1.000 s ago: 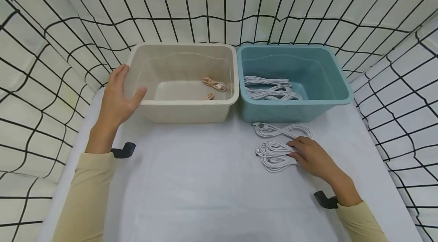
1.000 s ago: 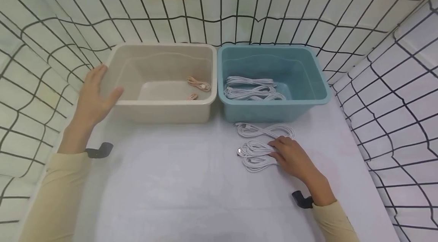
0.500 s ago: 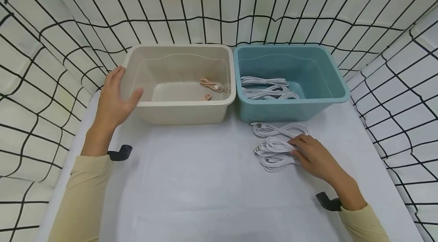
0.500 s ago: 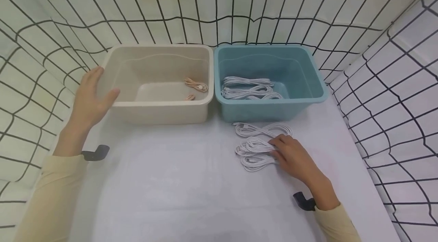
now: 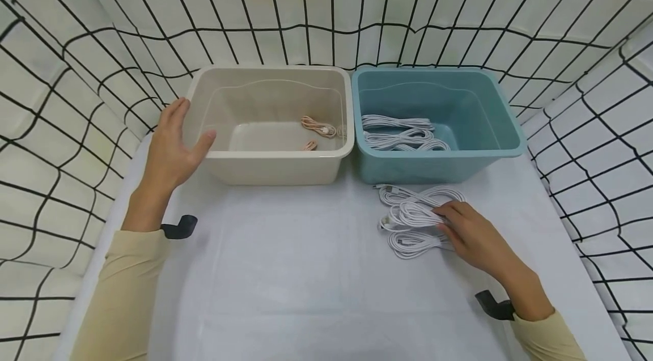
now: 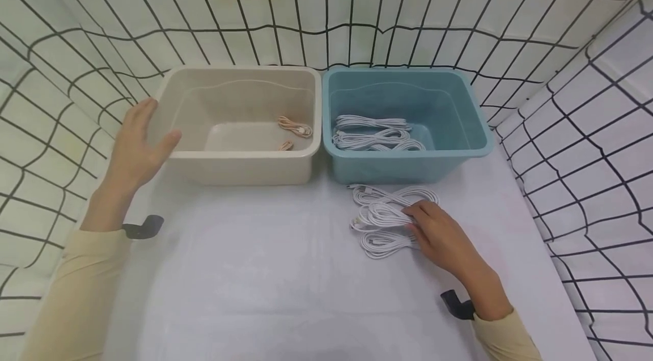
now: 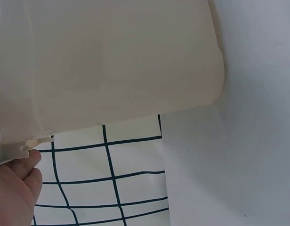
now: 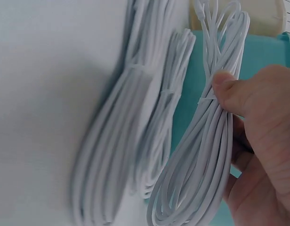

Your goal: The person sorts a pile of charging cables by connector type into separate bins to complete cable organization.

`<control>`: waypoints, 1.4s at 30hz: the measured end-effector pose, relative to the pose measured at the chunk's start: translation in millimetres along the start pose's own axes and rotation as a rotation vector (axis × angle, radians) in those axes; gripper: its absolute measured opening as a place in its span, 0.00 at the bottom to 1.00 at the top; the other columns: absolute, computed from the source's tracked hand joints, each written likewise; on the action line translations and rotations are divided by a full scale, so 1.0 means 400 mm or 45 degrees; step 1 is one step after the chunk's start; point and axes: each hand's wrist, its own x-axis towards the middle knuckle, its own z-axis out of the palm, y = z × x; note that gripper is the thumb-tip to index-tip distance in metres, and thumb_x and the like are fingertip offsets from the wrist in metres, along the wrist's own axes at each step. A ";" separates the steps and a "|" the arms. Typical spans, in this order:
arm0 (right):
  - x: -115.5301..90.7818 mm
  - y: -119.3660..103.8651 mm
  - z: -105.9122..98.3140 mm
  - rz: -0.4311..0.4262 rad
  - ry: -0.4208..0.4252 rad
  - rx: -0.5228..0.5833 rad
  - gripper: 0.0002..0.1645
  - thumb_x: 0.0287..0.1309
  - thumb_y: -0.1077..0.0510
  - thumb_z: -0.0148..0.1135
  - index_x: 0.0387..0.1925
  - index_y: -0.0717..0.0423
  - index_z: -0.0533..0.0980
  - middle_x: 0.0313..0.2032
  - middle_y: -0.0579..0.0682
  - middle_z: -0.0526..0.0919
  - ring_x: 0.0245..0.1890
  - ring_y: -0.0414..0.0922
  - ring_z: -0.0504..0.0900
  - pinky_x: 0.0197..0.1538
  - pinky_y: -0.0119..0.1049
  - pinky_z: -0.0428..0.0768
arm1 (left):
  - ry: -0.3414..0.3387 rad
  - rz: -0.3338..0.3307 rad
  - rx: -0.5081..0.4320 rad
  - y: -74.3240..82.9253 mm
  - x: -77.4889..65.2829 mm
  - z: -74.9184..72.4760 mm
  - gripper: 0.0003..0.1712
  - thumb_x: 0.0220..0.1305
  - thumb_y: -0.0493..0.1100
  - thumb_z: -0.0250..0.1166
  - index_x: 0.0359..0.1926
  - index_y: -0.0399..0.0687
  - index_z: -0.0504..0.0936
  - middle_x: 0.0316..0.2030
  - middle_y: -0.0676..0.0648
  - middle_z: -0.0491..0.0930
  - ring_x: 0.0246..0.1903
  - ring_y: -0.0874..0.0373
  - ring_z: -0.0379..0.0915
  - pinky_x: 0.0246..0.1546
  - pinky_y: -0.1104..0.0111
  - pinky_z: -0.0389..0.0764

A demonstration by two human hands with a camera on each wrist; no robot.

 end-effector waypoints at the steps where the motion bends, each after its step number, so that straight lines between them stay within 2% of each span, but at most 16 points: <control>1: 0.001 -0.003 -0.005 -0.008 0.009 -0.005 0.20 0.60 0.69 0.73 0.54 0.66 0.81 0.48 0.56 0.83 0.49 0.54 0.83 0.50 0.53 0.85 | 0.000 0.001 -0.001 0.001 0.000 -0.001 0.48 0.68 0.57 0.61 0.81 0.38 0.60 0.80 0.37 0.57 0.75 0.30 0.59 0.69 0.30 0.63; 9: 0.014 -0.019 -0.042 -0.084 0.064 -0.024 0.22 0.57 0.70 0.75 0.53 0.65 0.81 0.48 0.56 0.83 0.47 0.52 0.83 0.46 0.50 0.86 | -0.031 -0.017 0.004 0.011 -0.001 0.000 0.49 0.68 0.58 0.61 0.82 0.39 0.58 0.81 0.37 0.55 0.76 0.30 0.58 0.69 0.30 0.63; 18: 0.035 -0.037 -0.089 -0.140 0.063 -0.033 0.26 0.54 0.70 0.76 0.55 0.63 0.81 0.48 0.53 0.84 0.47 0.50 0.84 0.44 0.49 0.88 | -0.057 -0.032 0.026 0.015 0.001 0.001 0.50 0.69 0.58 0.62 0.83 0.41 0.56 0.82 0.38 0.54 0.77 0.30 0.56 0.69 0.29 0.63; 27: 0.074 -0.045 -0.140 -0.230 0.124 -0.078 0.32 0.45 0.73 0.80 0.55 0.61 0.81 0.49 0.55 0.83 0.46 0.51 0.84 0.42 0.50 0.88 | -0.054 -0.033 0.042 0.016 0.004 -0.002 0.50 0.69 0.59 0.62 0.83 0.41 0.56 0.82 0.38 0.54 0.76 0.30 0.57 0.69 0.29 0.63; 37: 0.113 -0.059 -0.192 -0.207 0.091 -0.113 0.28 0.52 0.71 0.78 0.55 0.62 0.79 0.49 0.56 0.86 0.52 0.56 0.84 0.51 0.56 0.86 | -0.057 -0.035 0.038 0.011 -0.001 -0.007 0.49 0.70 0.58 0.60 0.83 0.39 0.56 0.82 0.37 0.53 0.76 0.28 0.57 0.69 0.29 0.62; 42: 0.137 -0.061 -0.230 -0.223 0.106 -0.119 0.29 0.53 0.72 0.77 0.56 0.62 0.78 0.49 0.57 0.86 0.52 0.57 0.83 0.50 0.57 0.85 | -0.055 -0.040 0.040 0.001 -0.002 -0.007 0.49 0.70 0.59 0.60 0.83 0.40 0.56 0.82 0.37 0.53 0.76 0.29 0.56 0.70 0.29 0.62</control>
